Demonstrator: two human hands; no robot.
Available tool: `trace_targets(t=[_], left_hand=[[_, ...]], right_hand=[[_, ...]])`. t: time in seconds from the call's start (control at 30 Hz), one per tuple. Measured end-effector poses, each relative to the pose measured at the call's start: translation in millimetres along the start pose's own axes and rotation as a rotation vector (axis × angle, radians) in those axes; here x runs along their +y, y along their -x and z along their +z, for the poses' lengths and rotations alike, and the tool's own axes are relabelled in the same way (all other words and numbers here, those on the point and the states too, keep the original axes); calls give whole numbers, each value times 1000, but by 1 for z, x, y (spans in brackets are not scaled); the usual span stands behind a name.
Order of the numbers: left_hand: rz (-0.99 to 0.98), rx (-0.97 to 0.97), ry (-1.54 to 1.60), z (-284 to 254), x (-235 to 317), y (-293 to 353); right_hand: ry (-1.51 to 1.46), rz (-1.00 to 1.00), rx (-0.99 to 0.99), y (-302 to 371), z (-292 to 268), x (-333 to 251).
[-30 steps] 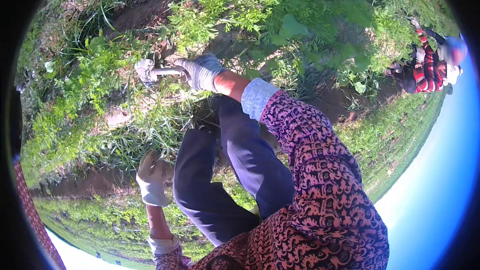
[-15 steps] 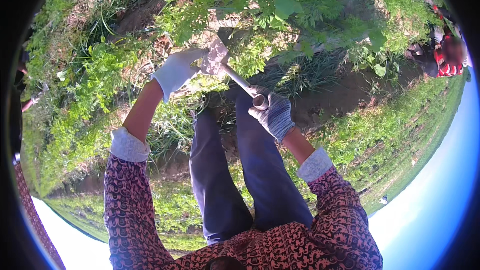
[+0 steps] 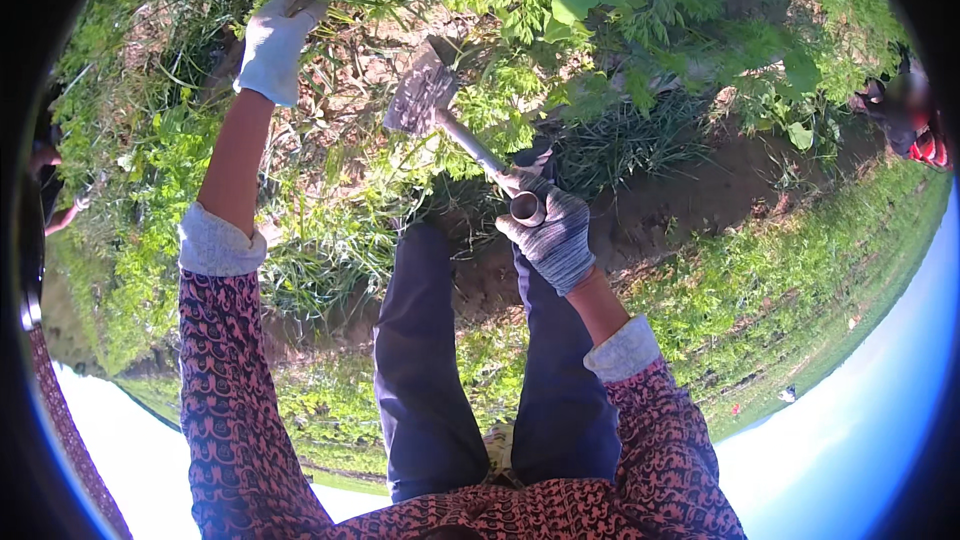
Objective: The person kneels in a field and uses a hand hoe to loosen soil and remove weeds from around crop plants. They pull the uprooted weeds by hand and toss them aside, repeating this process along a row of crops.
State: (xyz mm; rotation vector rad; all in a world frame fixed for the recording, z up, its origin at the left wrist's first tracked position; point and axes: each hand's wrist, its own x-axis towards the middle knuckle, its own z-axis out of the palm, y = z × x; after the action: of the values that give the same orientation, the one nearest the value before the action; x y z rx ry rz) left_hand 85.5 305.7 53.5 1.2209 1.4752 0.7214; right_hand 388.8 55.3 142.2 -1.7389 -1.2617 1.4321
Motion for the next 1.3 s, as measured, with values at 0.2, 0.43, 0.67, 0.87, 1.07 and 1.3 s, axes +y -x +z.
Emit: trace_targets(t=[0.2, 0.43, 0.67, 0.87, 1.07, 1.3], left_hand=[[56, -455, -679, 45, 51, 68], [772, -806, -922, 181, 99, 58], [637, -372, -891, 219, 102, -50], [433, -298, -866, 236, 91, -42], [626, -452, -1417, 252, 49, -35], [769, -438, -1771, 263, 105, -26]], right_hand=[[-19, 84, 37, 0, -29, -11], [-136, 333, 185, 27, -66, -25], [-285, 351, 274, 40, -79, -13], [-353, 383, 445, 44, -88, 11], [-307, 307, 384, 6, -99, 19], [-215, 255, 368, -12, -111, 28]])
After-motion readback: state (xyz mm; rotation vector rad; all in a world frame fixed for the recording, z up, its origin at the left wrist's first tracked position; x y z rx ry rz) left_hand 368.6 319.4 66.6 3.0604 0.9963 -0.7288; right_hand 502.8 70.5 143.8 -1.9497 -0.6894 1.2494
